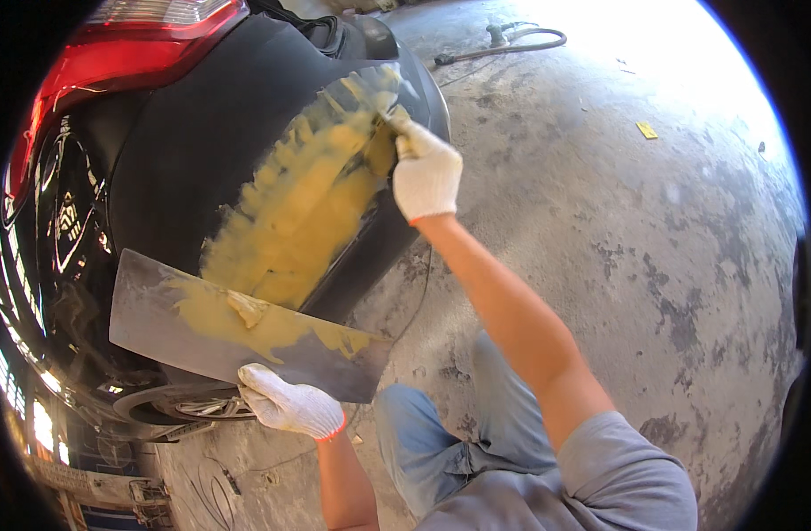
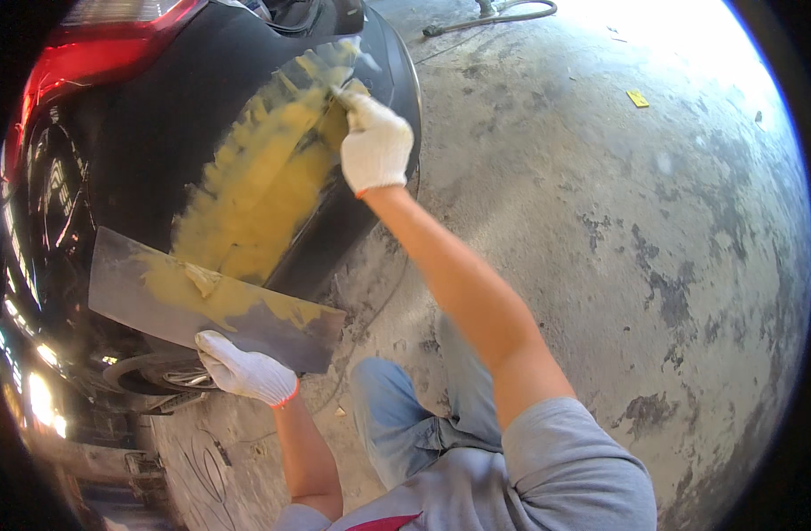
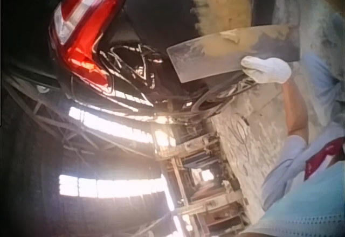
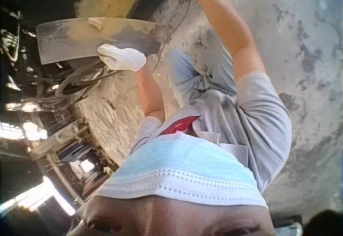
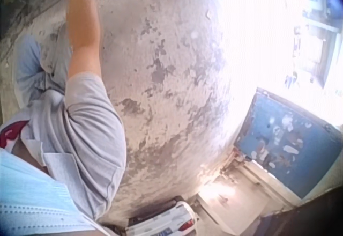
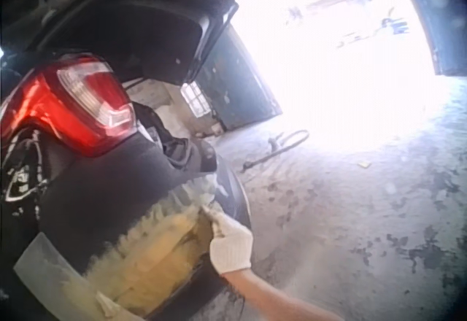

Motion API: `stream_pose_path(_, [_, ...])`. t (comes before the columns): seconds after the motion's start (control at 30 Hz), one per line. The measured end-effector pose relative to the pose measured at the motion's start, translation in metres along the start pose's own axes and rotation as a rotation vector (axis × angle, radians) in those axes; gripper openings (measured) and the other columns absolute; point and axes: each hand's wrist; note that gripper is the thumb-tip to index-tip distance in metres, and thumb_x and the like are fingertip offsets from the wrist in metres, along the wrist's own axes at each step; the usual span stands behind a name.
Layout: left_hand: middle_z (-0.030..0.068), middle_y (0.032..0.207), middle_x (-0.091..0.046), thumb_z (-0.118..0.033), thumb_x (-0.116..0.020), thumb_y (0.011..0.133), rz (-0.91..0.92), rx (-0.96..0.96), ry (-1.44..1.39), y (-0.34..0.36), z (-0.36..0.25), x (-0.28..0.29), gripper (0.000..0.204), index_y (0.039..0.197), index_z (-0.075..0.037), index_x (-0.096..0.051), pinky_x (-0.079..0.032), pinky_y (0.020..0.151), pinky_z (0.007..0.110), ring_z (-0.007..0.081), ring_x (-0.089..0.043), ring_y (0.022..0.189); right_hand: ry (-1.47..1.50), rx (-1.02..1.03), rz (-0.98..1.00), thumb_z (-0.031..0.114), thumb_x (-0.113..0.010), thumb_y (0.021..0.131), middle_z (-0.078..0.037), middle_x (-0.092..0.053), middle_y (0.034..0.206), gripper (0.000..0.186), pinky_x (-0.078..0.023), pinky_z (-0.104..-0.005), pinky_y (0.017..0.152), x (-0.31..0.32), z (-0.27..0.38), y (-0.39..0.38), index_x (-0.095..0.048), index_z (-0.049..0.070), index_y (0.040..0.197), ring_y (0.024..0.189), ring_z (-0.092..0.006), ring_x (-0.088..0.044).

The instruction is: The person applies yellow body filler to a black car's hood and rear bumper using a small scraper and a larger metal palette. The person spreads the filler in smooth strokes across the surfaces.

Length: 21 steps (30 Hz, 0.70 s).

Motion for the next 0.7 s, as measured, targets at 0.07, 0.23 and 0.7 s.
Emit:
stream_pose_path(0.07, [0.0077, 0.09, -0.058, -0.031, -0.058, 0.115, 0.008, 0.014, -0.034, -0.001, 0.001, -0.003, 0.042, 0.1, 0.008, -0.066, -0.049, 0.077, 0.032, 0.0176, -0.05, 0.083, 0.028, 0.203, -0.052, -0.003, -0.066, 0.088, -0.013, -0.081, 0.105, 0.035, -0.06, -0.0419, 0.083, -0.002, 0.014, -0.019, -0.083, 0.013, 0.114, 0.093, -0.0346, -0.077])
stream_pose_path(0.23, [0.0077, 0.091, -0.059, -0.032, -0.057, 0.115, 0.03, 0.021, -0.036, -0.007, -0.001, -0.011, 0.044, 0.1, 0.008, -0.066, -0.049, 0.076, 0.033, 0.0176, -0.05, 0.083, -0.041, 0.27, 0.035, -0.005, -0.066, 0.09, -0.012, -0.081, 0.113, 0.036, -0.061, -0.0414, 0.091, 0.018, 0.019, -0.053, -0.081, 0.011, 0.118, 0.105, -0.032, -0.077])
stream_pose_path(0.7, [0.0095, 0.093, -0.06, -0.032, -0.057, 0.115, 0.031, -0.057, 0.035, -0.003, 0.018, -0.003, 0.044, 0.103, 0.01, -0.066, -0.049, 0.077, 0.034, 0.0183, -0.051, 0.084, -0.065, -0.141, 0.072, 0.008, -0.07, 0.101, -0.021, -0.079, 0.104, 0.025, -0.058, -0.0318, 0.082, 0.012, -0.025, 0.004, -0.081, 0.008, 0.124, 0.093, -0.0217, -0.08])
Point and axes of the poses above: each hand's wrist, its own y-axis towards the middle knuckle, its own x-axis out of the back of the hand, z = x × y
